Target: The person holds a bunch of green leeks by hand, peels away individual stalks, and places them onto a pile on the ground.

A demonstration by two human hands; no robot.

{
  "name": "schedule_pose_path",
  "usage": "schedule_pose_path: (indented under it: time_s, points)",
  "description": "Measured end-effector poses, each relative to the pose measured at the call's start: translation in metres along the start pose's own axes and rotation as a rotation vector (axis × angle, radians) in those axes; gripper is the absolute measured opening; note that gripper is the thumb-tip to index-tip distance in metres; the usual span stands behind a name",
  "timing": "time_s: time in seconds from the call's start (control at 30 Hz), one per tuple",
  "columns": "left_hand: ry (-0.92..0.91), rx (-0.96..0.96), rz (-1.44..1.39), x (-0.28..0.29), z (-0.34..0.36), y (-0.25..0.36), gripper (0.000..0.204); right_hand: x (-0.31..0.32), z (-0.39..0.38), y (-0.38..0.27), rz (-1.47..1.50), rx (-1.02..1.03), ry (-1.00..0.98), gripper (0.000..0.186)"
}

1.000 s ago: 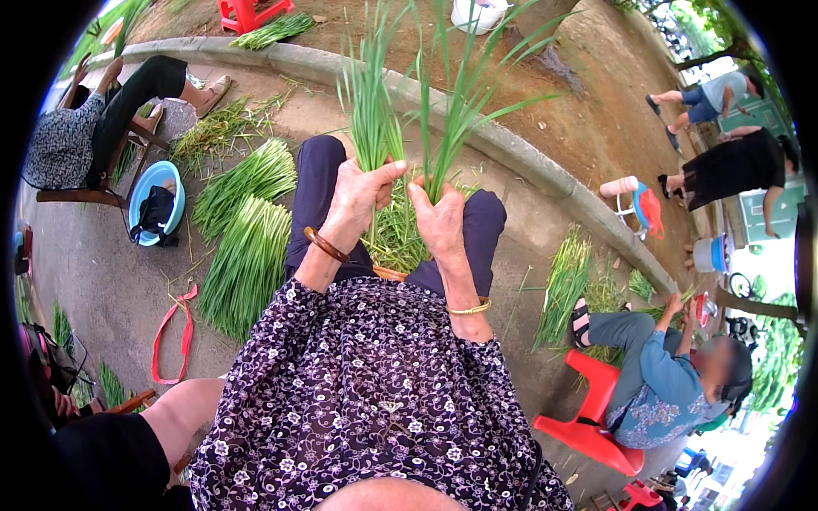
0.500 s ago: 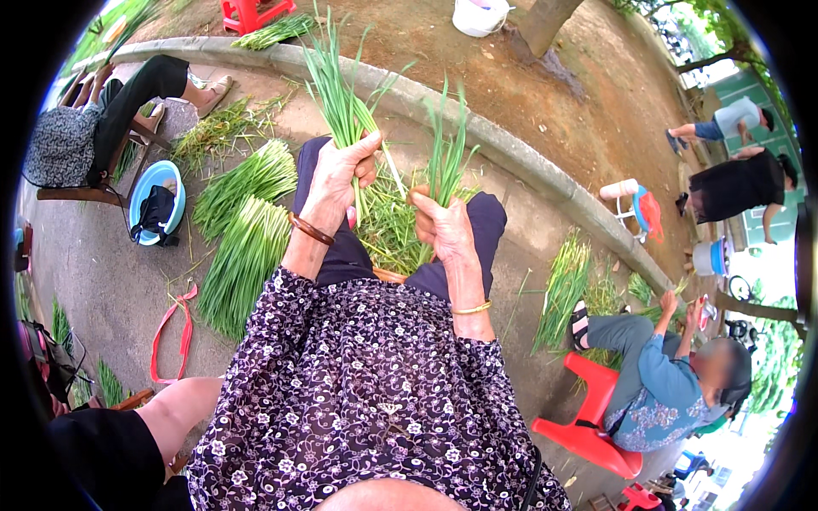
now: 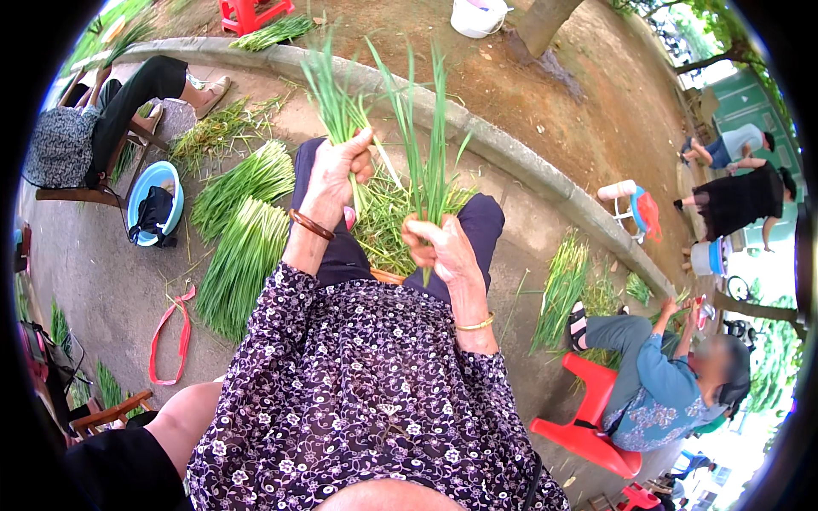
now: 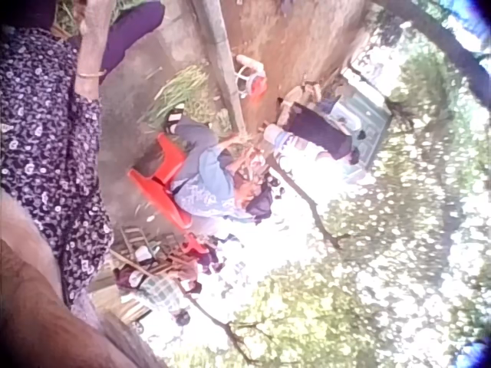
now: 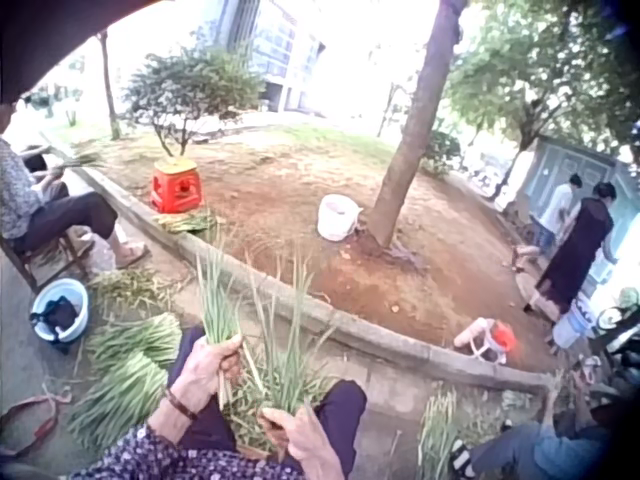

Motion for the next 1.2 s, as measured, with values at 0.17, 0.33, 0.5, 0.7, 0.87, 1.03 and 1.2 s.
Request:
schedule_pose_path:
  time_s: [0.17,0.33,0.5,0.7,0.87,1.03,1.2]
  points:
    - [-0.055,0.033,0.061,0.0,-0.001,0.003,0.008,0.024,0.012,0.012,0.258,0.012,0.036,0.019]
    - [-0.062,0.106,0.185,-0.005,-0.016,-0.011,0.014,0.015,0.033,0.0,0.377,0.092,0.078,0.016]
    - [-0.085,0.134,0.208,-0.008,-0.023,-0.029,0.017,0.011,0.041,0.007,0.412,0.045,0.074,0.021]
    - [-0.071,0.184,0.241,-0.007,-0.032,-0.039,0.012,0.008,0.043,0.01,0.439,0.056,0.105,0.026]
    - [-0.042,0.188,0.289,-0.012,-0.038,-0.047,0.015,0.003,0.042,0.004,0.423,0.098,0.072,0.021]
    - [-0.052,0.141,0.303,-0.014,-0.037,-0.048,0.014,0.002,0.042,0.0,0.455,0.107,0.102,0.019]
    - [-0.031,0.149,0.29,-0.003,-0.037,-0.049,0.011,0.015,0.039,-0.01,0.415,0.17,0.156,0.019]
Point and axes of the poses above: each hand's wrist, its own z-axis towards the middle knuckle, its own x-axis out of the back of the hand, y = z × x, the point moved 6 cm from there along z, towards the middle knuckle, and after that the axes turned 2 degrees about y, right-handed, at the moved point
